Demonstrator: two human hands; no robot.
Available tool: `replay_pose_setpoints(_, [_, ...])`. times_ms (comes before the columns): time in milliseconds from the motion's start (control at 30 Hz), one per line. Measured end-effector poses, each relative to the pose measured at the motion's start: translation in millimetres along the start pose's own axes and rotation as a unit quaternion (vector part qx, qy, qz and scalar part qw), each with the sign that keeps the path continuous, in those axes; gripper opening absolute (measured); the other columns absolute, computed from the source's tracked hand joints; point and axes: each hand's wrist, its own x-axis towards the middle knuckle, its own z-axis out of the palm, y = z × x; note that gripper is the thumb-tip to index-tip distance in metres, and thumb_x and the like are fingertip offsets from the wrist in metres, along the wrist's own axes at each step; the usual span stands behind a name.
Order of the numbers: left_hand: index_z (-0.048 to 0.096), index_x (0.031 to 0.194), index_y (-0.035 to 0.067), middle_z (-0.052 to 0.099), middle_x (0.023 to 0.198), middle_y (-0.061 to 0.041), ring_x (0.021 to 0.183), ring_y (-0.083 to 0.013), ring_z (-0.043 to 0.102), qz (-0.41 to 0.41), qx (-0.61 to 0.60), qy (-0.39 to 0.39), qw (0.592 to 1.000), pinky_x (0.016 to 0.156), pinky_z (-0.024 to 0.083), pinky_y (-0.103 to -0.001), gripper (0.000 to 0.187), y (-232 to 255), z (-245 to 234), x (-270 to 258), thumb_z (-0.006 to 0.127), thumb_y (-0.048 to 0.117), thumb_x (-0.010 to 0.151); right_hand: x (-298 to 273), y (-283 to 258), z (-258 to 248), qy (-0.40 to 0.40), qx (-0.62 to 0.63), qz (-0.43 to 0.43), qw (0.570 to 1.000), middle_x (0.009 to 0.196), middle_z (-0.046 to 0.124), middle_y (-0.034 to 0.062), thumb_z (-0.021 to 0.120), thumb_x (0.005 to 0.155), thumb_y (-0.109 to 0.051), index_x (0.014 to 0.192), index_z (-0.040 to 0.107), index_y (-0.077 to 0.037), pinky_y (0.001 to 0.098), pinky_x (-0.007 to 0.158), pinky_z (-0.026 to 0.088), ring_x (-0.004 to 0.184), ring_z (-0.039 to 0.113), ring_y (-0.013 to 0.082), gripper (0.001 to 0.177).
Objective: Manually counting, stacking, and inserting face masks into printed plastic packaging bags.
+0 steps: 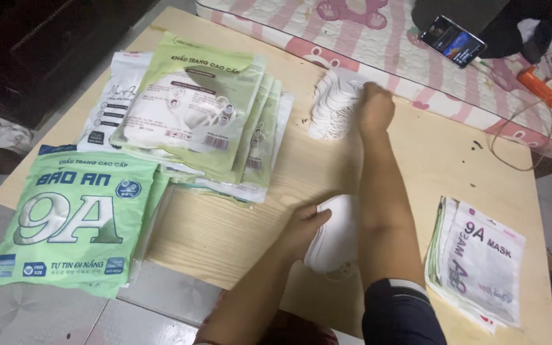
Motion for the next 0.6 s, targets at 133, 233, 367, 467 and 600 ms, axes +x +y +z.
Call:
replay_pose_setpoints(133, [0.072, 0.095, -0.001, 0.069, 0.076, -0.008, 0.067, -0.0134, 0.066, 0.009, -0.031, 0.026, 0.999, 0.062, 0.051, -0.025, 0.017, 9.4, 9.1, -9.5, 0.075, 0.016, 0.094, -5.3, 12.8, -17.4, -0.004, 0.077, -0.016, 0.997, 0.109, 0.069, 0.0120, 0.067, 0.094, -0.016, 0.117, 0.073, -0.013, 0.0488, 0.084, 0.057, 0.106, 0.063, 0.0366, 0.024])
replay_pose_setpoints(233, [0.072, 0.093, -0.001, 0.067, 0.072, -0.008, 0.062, -0.0136, 0.065, 0.009, -0.036, 0.032, 0.999, 0.059, 0.050, -0.025, 0.019, 21.4, 16.8, -18.5, 0.076, 0.017, 0.094, -7.1, -9.5, -37.1, -0.076, 0.065, -0.037, 0.994, 0.134, 0.062, 0.0124, 0.071, 0.093, -0.017, 0.134, 0.067, -0.013, 0.0529, 0.099, 0.051, 0.129, 0.051, 0.0357, 0.041])
replay_pose_setpoints(367, [0.071, 0.088, 0.002, 0.064, 0.068, -0.003, 0.058, -0.0106, 0.062, 0.006, -0.006, 0.031, 0.999, 0.053, 0.046, -0.023, 0.018, -16.8, -2.9, 15.1, 0.076, 0.019, 0.094, -7.8, -50.9, -61.2, -0.165, 0.023, -0.038, 0.985, 0.148, 0.056, 0.0117, 0.062, 0.099, -0.012, 0.145, 0.059, -0.018, 0.0554, 0.112, 0.038, 0.142, 0.042, 0.0341, 0.046])
replay_pose_setpoints(467, [0.072, 0.084, 0.004, 0.064, 0.067, -0.004, 0.058, -0.0100, 0.061, 0.000, 0.006, 0.048, 0.999, 0.052, 0.044, -0.022, 0.017, -55.2, -29.3, 39.3, 0.077, 0.019, 0.092, -4.0, -28.5, 12.9, -0.142, -0.069, -0.048, 0.986, 0.099, 0.072, 0.0010, 0.061, 0.094, -0.014, 0.109, 0.075, -0.024, 0.0473, 0.093, 0.048, 0.103, 0.068, 0.0268, 0.023])
replay_pose_setpoints(600, [0.071, 0.084, 0.004, 0.061, 0.065, -0.004, 0.057, -0.0107, 0.059, 0.016, -0.001, 0.064, 0.998, 0.051, 0.042, -0.023, 0.018, -51.6, -27.8, 34.0, 0.078, 0.019, 0.091, 6.2, -25.1, 13.0, -0.149, -0.079, -0.041, 0.985, 0.095, 0.073, 0.0060, 0.062, 0.091, -0.013, 0.112, 0.075, -0.018, 0.0486, 0.081, 0.053, 0.097, 0.070, 0.0297, 0.025])
